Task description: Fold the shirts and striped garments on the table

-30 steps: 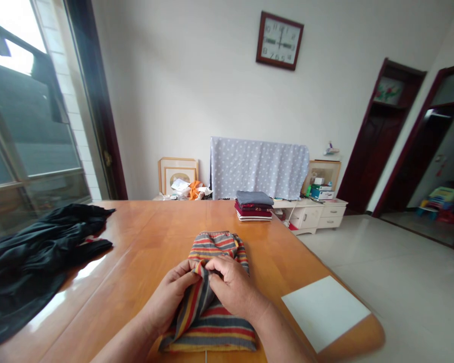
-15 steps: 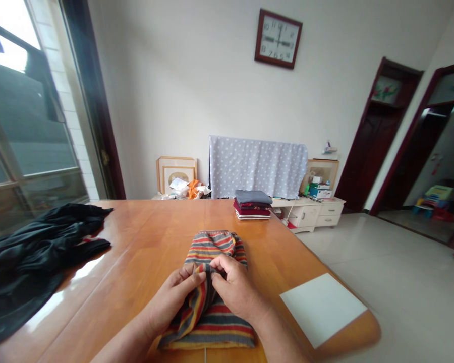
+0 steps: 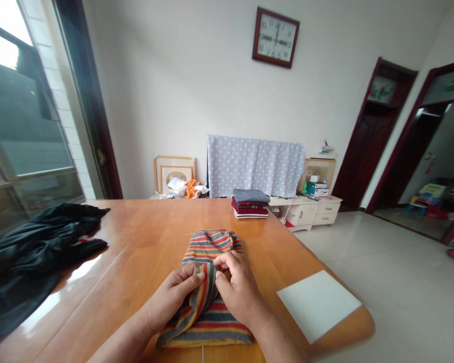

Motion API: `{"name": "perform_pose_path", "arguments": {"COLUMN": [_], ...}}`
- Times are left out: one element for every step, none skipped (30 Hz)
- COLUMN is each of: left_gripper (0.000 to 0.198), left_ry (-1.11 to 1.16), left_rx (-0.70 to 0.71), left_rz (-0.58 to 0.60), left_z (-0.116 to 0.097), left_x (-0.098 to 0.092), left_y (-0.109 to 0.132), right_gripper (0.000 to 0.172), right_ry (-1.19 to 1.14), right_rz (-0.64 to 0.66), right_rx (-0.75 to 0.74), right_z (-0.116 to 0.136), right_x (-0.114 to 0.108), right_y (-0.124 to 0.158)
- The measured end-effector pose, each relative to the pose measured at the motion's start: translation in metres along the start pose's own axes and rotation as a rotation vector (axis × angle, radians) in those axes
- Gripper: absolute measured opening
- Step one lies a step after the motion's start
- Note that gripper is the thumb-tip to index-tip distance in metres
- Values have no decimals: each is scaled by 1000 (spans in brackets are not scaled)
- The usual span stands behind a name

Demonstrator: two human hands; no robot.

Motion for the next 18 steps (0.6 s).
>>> {"name": "perform_pose_path", "arguments": {"left_gripper": [39,38,37,36,35,33,30,28,27,27,27,28,28,27,27,27,26,25], "left_ry": [-3,-9,-19,-33,-48,-60,-67,-71,-72,-77,-86,-101,-118,-135,-147,-156,-167,-181], "left_rx": [15,29,41,49,56,65,76,93,112,128,138,138,133,125,118,118,121,126], "left_rz": [6,13,20,26,33,45,57,68,75,78,75,67,58,51,47,47,48,50], "left_z": [0,-1,-1,-1,-1,-1,-2,-3,-5,-8,-10,-11,-12,-13,-13,-13,-12,-11], "left_x": [1,2,2,3,5,6,7,8,9,10,10,10,10,10,10,10,10,11], "left_y": [0,1,1,2,2,3,4,4,5,5,6,6,7,7,7,7,7,6], "right_gripper": [23,25,26,25,22,16,10,6,4,4,6,9,14,20,27,33,37,40], "right_ry": [46,89,130,169,202,225,239,247,254,262,271,279,282,278,268,252,232,210], "right_rz": [13,33,50,60,60,51,38,23,10,0,-7,-8,-4,6,17,24,22,10], "right_rx": [-31,-57,-77,-87,-88,-81,-66,-46,-26,-7,11,28,48,73,103,141,184,227], "right_z": [5,9,12,14,15,14,13,11,9,8,7,7,7,8,8,8,8,8], "right_x": [0,1,1,2,3,3,2,2,0,-2,-4,-7,-10,-13,-17,-20,-23,-26], "right_y": [3,6,9,13,17,21,25,29,33,38,43,48,53,57,62,65,68,70]}}
Point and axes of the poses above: each hand's wrist, its own y-axis away from the middle knuckle, its own x-axis out of the palm, z = x × y, the point moved 3 cm from there along -y, towards the middle knuckle, and after that the axes turned 12 degrees about -y, right-handed, at the moved point
